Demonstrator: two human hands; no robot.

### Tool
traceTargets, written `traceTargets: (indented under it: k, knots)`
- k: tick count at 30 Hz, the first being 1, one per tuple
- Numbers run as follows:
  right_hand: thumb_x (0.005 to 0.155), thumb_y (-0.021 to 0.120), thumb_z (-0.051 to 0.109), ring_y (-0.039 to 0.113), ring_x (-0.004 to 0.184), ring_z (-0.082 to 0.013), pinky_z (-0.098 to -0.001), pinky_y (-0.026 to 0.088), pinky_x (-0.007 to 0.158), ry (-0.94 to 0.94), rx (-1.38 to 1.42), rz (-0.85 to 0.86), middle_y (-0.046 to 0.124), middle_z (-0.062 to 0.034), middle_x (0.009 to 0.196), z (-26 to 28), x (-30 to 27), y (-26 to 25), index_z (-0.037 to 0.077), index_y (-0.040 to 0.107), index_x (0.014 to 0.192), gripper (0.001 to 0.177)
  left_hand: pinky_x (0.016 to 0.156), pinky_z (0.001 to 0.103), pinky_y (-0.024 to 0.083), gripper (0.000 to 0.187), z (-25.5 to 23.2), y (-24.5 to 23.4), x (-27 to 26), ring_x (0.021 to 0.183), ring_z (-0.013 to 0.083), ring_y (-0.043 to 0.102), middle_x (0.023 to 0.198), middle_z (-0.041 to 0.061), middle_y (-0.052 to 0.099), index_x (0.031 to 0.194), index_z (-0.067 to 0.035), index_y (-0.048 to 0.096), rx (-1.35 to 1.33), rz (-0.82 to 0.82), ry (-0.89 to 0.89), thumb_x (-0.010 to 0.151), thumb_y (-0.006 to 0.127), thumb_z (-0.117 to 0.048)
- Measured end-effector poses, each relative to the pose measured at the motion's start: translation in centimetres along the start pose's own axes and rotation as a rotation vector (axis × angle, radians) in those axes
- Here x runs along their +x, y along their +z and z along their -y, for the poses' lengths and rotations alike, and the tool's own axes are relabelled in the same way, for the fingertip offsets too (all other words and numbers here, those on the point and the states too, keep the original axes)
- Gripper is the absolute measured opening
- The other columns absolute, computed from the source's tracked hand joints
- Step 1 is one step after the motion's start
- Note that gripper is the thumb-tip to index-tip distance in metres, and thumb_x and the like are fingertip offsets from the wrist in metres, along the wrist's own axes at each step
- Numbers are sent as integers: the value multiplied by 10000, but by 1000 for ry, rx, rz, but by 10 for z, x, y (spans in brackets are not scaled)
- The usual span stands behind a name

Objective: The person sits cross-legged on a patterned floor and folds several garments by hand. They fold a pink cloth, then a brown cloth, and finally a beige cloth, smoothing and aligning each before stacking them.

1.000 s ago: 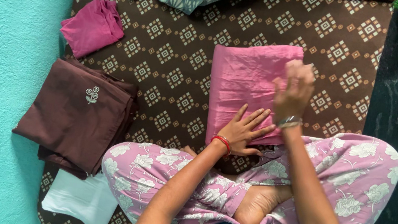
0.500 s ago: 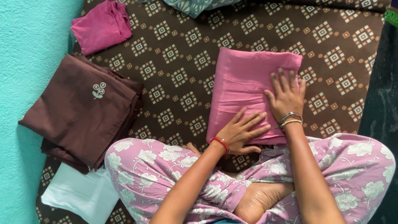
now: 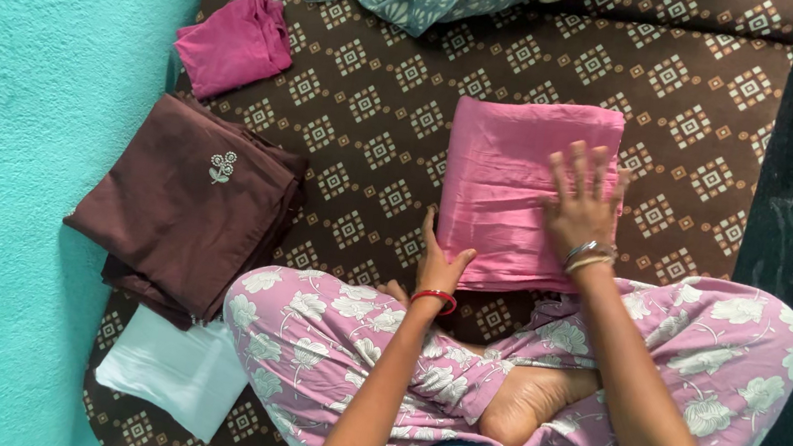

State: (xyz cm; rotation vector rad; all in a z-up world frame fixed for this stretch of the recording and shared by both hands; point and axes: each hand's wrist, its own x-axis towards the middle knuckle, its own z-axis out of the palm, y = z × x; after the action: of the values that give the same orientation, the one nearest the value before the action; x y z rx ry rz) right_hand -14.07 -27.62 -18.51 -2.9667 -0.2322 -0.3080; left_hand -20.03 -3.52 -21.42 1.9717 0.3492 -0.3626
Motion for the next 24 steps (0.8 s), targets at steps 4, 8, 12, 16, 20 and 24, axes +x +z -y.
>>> traceTargets:
  k: [4,8,12,16,20,24]
  knots:
    - [1046,484,453,165,1578,-230,-515,56,1364,-398,231,242,376,-19,1619,77,-17,10,305,381,1642,623,859,497,566,1019,23,10,12,990,467,704,1087,307,732,1614,-301,96,190,48,-210,853,767,-405]
    - [1064,338,551,76,1601,-250,-490,13,1287,-599,242,233,285,3,1689,111,-9,36,241,362,1609,627,804,494,623,726,29,8,18,983,415,757,1127,229,749,1612,-267,315,7,50,-140,971,602,-451]
    - [1051,246,565,17,1581,-258,-482,-16,1261,-491,154,261,183,-20,1719,83,15,55,233,302,1619,661,811,541,572,915,11,5,8,933,487,702,1002,283,726,1503,-225,281,290,19,-244,781,815,-398]
    - [1051,244,526,11,1577,-269,-485,-13,1254,-346,213,255,143,-46,1723,43,39,59,202,255,1624,659,796,544,560,933,-11,-1,-2,922,493,692,992,288,709,1400,-145,340,307,-21,-189,726,894,-476]
    - [1062,251,530,53,1599,-238,-514,-3,1285,-158,19,257,163,6,1730,5,54,53,257,255,1630,629,773,535,566,951,-19,-4,-4,903,473,710,936,257,734,1404,-147,358,328,-9,-208,704,867,-540]
    - [1082,237,549,65,1601,-263,-518,2,1287,-35,200,218,154,-42,1727,-25,75,47,209,239,1651,663,753,528,567,957,-28,-6,-5,884,462,714,918,239,744,1420,-175,359,361,13,-236,709,866,-568]
